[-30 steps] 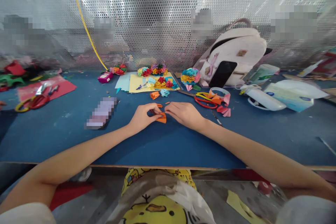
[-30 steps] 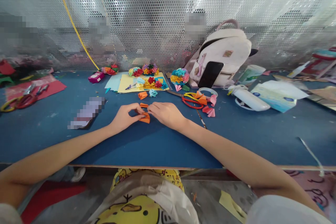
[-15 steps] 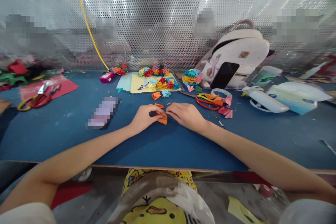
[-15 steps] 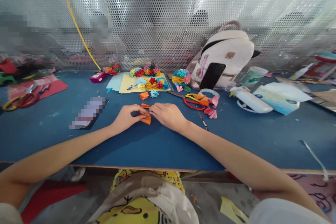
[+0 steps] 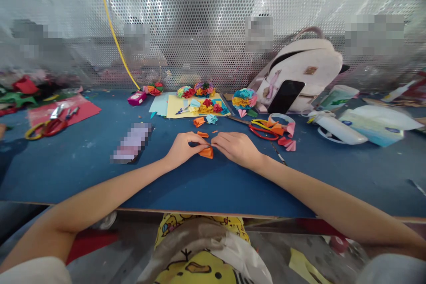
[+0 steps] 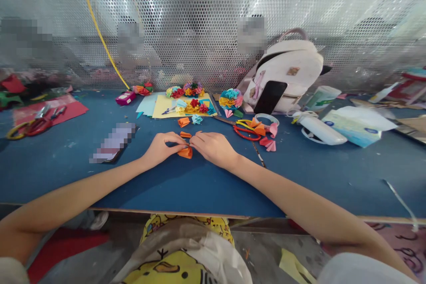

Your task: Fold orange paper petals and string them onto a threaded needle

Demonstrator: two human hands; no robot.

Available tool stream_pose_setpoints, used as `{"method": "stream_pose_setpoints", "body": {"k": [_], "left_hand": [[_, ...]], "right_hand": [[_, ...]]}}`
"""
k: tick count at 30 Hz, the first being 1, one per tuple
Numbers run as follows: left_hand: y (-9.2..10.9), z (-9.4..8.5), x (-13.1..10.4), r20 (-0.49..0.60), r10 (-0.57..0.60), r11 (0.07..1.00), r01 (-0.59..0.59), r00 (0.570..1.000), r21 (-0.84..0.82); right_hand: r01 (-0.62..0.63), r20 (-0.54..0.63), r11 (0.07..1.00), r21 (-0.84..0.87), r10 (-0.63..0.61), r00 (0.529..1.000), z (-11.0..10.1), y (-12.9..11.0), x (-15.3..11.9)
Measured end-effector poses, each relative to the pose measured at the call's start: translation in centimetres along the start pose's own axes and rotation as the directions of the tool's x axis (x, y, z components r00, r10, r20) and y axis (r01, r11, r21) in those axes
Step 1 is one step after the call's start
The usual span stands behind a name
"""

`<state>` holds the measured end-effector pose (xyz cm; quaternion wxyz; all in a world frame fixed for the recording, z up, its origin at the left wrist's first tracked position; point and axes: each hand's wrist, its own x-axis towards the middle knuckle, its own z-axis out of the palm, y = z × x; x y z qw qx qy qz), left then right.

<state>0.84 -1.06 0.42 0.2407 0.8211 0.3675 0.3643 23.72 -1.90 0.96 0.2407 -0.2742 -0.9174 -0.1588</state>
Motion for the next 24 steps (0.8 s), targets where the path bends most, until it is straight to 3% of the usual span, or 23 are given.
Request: {"method": "stream_pose_setpoints", "body": {"k": [4,13,24], "left_hand": [[-0.06,0.11,0.15,0.017,0.020,0.995,-0.021,1.000,0.094],[0.50,-0.10,0.85,0.139,0.130,0.909,-0.174,0.982,0.379],[0.52,-0.19,0.73,0.213,0.180,0.867,-0.258,0.960,0.428]], "right_hand": [[0.068,-0.008,0.994,-0.087,-0.069,0.998,0.02,-0.28,-0.01],[0.050,0.024,0.994,-0.101,-0.048,0.999,0.23,-0.59,0.00],[0.000,-0.013,0.999,-0.044,-0.001,1.000,0.03,-0.06,0.18]]}}
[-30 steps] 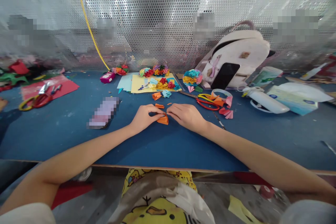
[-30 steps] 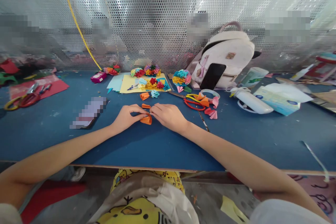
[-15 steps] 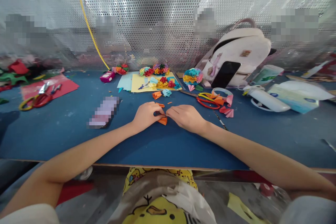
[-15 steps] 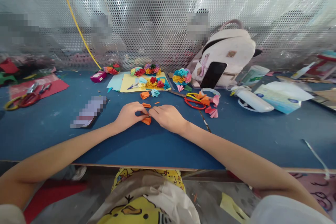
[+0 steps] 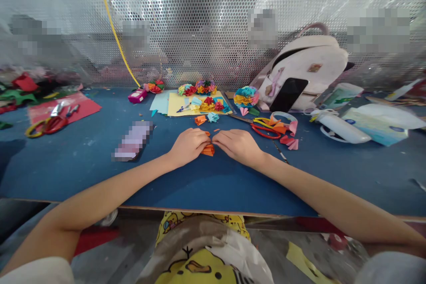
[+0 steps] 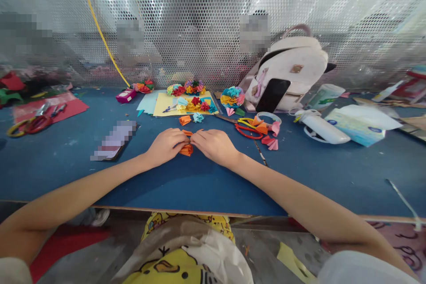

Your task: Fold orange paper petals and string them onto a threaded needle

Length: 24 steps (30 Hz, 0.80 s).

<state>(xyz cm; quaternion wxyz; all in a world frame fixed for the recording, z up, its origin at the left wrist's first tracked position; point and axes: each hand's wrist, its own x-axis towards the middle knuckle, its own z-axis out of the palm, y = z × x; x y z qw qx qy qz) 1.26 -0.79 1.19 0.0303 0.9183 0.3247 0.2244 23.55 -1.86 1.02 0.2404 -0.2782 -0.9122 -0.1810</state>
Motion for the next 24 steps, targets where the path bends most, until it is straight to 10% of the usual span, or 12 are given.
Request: {"method": "stream_pose_setpoints", "body": {"k": [24], "left_hand": [[0.60,-0.97,0.09,0.003,-0.152,0.910,0.142,0.988,-0.390]], "right_hand": [[-0.018,0.000,0.995,0.096,0.018,1.000,-0.45,0.59,0.06]]}}
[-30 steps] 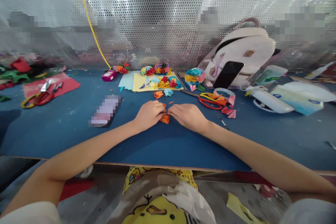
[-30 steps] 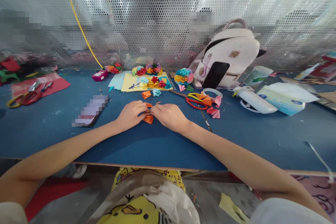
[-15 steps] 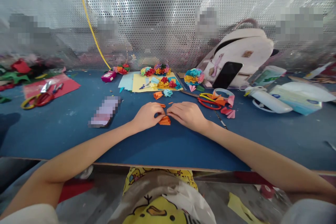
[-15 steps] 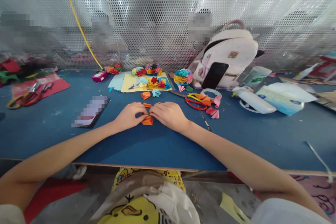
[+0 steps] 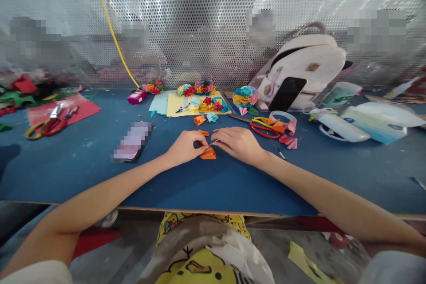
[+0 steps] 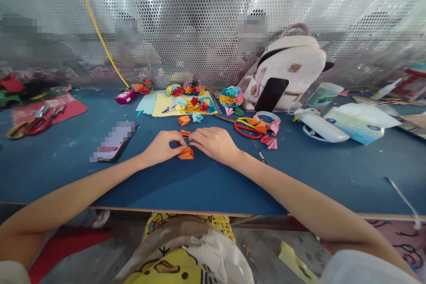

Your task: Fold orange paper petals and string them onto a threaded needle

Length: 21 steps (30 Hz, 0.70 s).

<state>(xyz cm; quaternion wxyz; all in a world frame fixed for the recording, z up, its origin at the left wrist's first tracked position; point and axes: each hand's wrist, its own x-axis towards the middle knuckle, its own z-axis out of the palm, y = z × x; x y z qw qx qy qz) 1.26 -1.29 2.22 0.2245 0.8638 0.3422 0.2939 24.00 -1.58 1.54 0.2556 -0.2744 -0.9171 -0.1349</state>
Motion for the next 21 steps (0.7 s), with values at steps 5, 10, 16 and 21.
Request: {"method": "stream_pose_setpoints", "body": {"k": [5,10,16,21], "left_hand": [[-0.2,0.0,-0.1,0.023,-0.069,0.994,0.071,0.997,-0.086],[-0.8,0.3,-0.1,0.094,-0.136,0.972,0.151,0.986,-0.181],[-1.3,0.7,-0.1,0.124,-0.187,0.945,0.213,0.975,-0.248],[-1.2,0.9,0.0,0.153,-0.198,0.925,0.236,0.968,-0.297]], "right_hand": [[-0.011,-0.046,0.996,0.086,0.015,0.999,-0.1,0.1,0.0],[0.005,-0.080,0.988,0.155,0.008,0.997,-0.1,0.1,-0.1],[-0.017,-0.048,0.984,0.177,0.026,0.999,0.1,0.2,-0.2],[0.016,-0.007,0.987,0.161,-0.016,1.000,0.1,0.1,-0.3]]}}
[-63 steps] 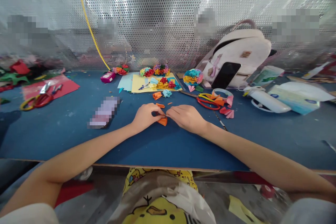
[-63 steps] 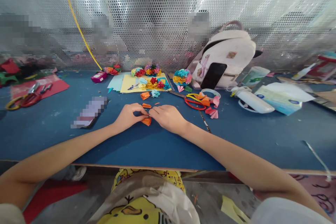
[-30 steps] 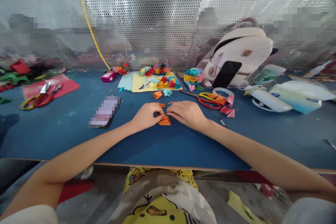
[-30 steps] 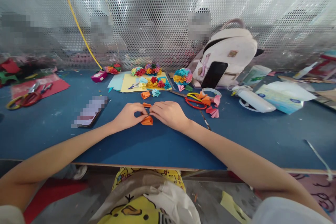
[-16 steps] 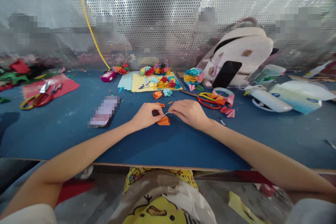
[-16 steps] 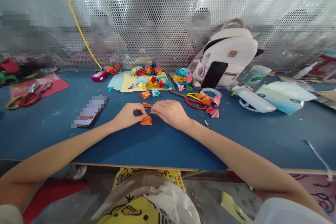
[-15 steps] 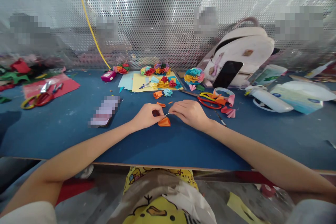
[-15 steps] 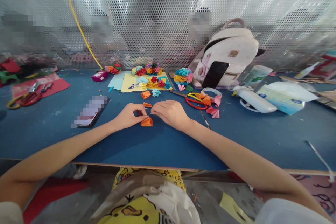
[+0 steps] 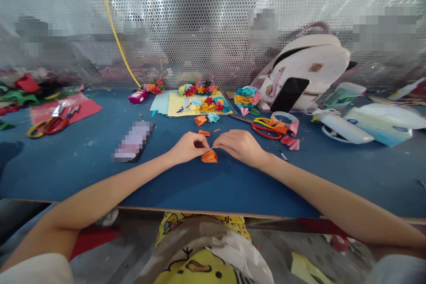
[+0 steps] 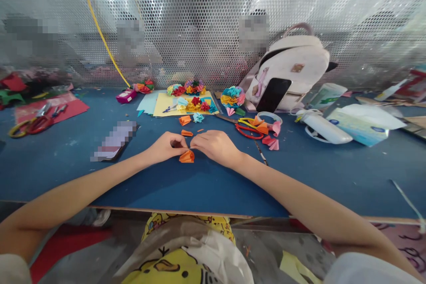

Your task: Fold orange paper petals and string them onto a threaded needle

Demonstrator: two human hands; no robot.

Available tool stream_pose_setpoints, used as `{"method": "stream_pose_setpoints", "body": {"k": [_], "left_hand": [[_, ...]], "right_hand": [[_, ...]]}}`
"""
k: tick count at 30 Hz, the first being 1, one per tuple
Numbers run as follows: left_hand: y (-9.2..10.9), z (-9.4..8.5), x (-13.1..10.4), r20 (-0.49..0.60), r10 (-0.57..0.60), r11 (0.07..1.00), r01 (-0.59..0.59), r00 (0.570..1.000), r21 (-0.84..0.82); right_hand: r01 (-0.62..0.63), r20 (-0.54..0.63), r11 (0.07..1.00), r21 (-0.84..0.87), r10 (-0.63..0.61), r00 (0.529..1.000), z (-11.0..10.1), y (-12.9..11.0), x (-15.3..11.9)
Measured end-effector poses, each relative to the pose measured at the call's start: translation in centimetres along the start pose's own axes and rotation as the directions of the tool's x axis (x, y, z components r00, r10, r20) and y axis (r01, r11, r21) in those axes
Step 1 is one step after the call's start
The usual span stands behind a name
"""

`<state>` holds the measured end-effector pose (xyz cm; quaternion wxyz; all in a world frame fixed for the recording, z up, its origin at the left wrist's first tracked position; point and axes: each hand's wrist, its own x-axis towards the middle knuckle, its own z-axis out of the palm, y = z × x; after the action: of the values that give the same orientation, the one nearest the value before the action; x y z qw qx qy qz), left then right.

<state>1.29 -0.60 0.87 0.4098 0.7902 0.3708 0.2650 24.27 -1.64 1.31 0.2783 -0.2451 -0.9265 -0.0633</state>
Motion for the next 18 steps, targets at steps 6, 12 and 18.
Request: {"method": "stream_pose_setpoints", "body": {"k": [6,12,18], "left_hand": [[0.2,-0.1,0.0,0.002,0.002,1.000,-0.002,1.000,0.002],[0.8,-0.1,-0.2,-0.037,0.038,0.996,-0.035,0.999,0.077],[1.7,0.2,-0.8,-0.110,0.125,0.979,-0.105,0.986,0.177]], "right_hand": [[-0.007,0.004,0.999,0.045,0.007,1.000,0.2,-0.5,0.2],[0.008,0.015,0.999,0.033,-0.009,1.000,0.2,-0.9,0.4],[-0.023,0.017,1.000,0.022,0.022,1.000,0.4,-1.2,0.4]]}}
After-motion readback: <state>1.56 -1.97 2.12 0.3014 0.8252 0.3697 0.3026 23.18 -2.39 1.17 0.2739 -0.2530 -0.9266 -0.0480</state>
